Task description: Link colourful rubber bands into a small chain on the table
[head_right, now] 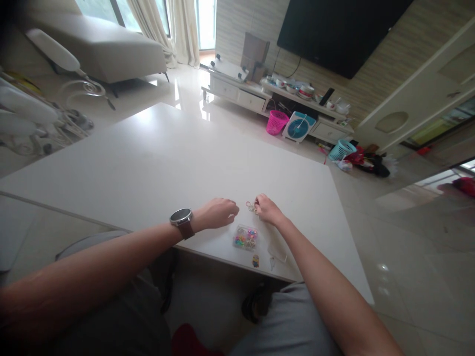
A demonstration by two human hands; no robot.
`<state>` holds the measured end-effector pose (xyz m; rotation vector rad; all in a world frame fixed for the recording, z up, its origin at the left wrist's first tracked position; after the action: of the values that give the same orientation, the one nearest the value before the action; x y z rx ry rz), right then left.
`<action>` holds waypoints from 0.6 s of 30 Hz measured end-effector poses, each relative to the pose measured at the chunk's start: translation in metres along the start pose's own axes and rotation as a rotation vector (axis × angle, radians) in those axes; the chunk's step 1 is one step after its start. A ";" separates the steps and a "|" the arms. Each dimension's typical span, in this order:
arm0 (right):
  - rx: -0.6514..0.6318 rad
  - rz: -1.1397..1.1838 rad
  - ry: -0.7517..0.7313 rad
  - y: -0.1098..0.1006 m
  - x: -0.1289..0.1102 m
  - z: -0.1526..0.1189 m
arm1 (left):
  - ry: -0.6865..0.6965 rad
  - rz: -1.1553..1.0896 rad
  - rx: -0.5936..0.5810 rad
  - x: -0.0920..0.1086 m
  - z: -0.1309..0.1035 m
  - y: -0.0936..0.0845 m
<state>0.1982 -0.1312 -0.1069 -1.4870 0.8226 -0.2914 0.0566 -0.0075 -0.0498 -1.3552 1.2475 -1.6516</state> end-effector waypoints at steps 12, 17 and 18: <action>0.013 0.048 0.020 -0.002 -0.016 -0.002 | -0.002 0.021 -0.027 0.003 -0.001 -0.001; -0.021 0.011 0.063 -0.002 -0.013 -0.002 | -0.003 0.014 -0.028 0.002 -0.001 -0.001; -0.033 0.000 0.073 -0.001 -0.012 -0.002 | -0.002 0.015 -0.025 0.002 0.000 0.000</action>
<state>0.1887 -0.1247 -0.1017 -1.5137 0.8899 -0.3353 0.0559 -0.0086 -0.0488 -1.3587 1.2782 -1.6288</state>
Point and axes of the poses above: each hand's wrist, its own z-axis towards the middle knuckle, its own y-axis out of the palm, x = y × z, the point moved 6 cm from there along z, towards the middle knuckle, and after that the axes turned 3 degrees about y, right-handed, at the moved point
